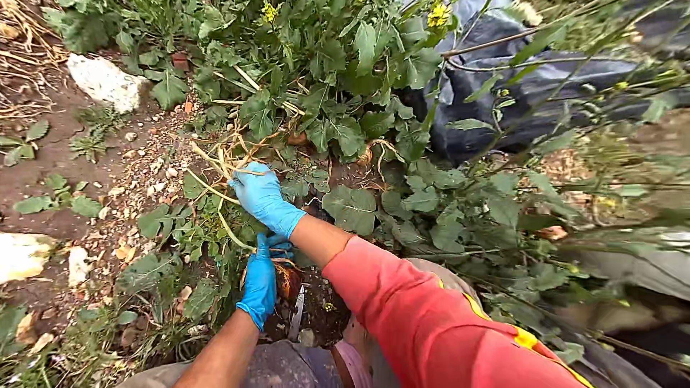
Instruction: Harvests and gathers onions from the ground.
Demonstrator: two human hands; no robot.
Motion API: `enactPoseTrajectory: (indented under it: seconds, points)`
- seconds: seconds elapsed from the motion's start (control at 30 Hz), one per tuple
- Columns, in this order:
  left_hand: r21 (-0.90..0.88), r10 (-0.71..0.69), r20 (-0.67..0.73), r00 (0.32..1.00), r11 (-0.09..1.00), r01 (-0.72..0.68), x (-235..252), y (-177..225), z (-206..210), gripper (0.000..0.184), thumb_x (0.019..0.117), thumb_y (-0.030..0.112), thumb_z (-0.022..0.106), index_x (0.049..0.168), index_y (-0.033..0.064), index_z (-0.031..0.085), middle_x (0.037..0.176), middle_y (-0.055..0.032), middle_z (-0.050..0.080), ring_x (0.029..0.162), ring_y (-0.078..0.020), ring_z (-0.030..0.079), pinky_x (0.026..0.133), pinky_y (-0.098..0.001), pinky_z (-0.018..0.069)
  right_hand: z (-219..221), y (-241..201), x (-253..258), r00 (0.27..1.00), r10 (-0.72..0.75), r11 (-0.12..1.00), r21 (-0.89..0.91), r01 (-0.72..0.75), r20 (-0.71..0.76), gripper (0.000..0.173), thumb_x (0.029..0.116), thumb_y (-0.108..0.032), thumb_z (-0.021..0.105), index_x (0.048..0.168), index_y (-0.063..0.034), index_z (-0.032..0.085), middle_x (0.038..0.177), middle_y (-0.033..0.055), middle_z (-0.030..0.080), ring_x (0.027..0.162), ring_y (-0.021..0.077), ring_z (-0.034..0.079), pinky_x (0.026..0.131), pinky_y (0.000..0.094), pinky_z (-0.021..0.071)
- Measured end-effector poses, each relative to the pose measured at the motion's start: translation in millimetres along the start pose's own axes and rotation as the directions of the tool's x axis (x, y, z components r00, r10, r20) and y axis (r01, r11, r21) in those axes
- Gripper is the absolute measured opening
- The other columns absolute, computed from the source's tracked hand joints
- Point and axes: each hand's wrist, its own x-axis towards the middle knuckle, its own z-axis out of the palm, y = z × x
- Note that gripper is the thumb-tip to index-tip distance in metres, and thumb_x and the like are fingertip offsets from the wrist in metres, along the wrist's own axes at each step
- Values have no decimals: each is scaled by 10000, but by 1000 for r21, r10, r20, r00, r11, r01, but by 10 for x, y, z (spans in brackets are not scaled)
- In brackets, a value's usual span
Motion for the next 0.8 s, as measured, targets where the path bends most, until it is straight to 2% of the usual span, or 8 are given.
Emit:
enactPoseTrajectory:
  seconds: [0.07,0.2,0.37,0.47,0.57,0.67,0.73,0.8]
  points:
    - [-34,-8,5,1000,999,8,-16,7,4,656,1055,641,260,1218,206,723,1091,6,752,1047,-151,690,929,-446,552,53,18,317,985,140,988,-78,-133,100,310,994,-385,612,1176,-186,766,1369,207,597,1254,413,573,969,638,496]
    - [-99,-42,-30,999,994,39,21,-6,18,639,1053,630,316,1160,159,734,1067,-8,751,1046,-167,681,930,-454,540,134,7,552,956,233,968,-137,-210,177,295,1009,-294,589,1188,-115,740,1298,156,681,1240,373,623,962,624,526]
    - [-252,44,-25,999,966,-49,89,34,59,578,1123,437,284,1196,69,724,1028,-80,759,983,-206,712,900,-409,574,126,197,445,986,146,986,75,-152,80,295,1048,-320,581,1197,-123,744,1313,130,687,1270,332,617,1054,577,501]
    - [-296,105,-83,991,947,-125,48,91,58,564,1135,381,260,1223,42,703,1015,-100,760,941,-211,725,879,-402,589,-77,15,351,941,218,971,39,-235,257,301,1073,-272,566,1285,-99,692,1421,137,615,1381,324,533,1133,566,444]
    - [-333,131,-139,982,927,-171,29,131,19,546,1137,371,265,1253,49,690,1034,-107,762,944,-221,731,885,-409,595,171,186,389,991,47,999,-8,-47,121,277,1009,-246,644,1226,-90,716,1312,166,668,1291,364,592,1052,574,505]
    - [-313,141,-154,978,932,-184,13,144,-14,543,1137,378,249,1299,78,671,1060,-91,761,956,-216,733,891,-412,595,195,116,462,989,78,995,-75,-69,127,501,922,-60,662,1409,-173,625,1390,163,633,1296,406,582,1022,612,516]
    - [-305,147,-176,973,932,-196,18,154,-11,521,1138,368,263,1324,89,662,1050,-82,761,929,-201,725,865,-395,589,180,22,445,977,163,986,-49,-158,141,505,991,-85,580,1473,-233,583,1382,217,605,1252,441,598,979,643,529]
    - [-308,173,-207,963,923,-232,41,178,-25,467,1140,307,284,1377,89,622,1086,-93,753,938,-201,722,861,-387,590,153,-59,402,961,197,980,-6,-199,197,432,1061,-189,501,1485,-239,573,1413,238,575,1275,446,581,1017,646,504]
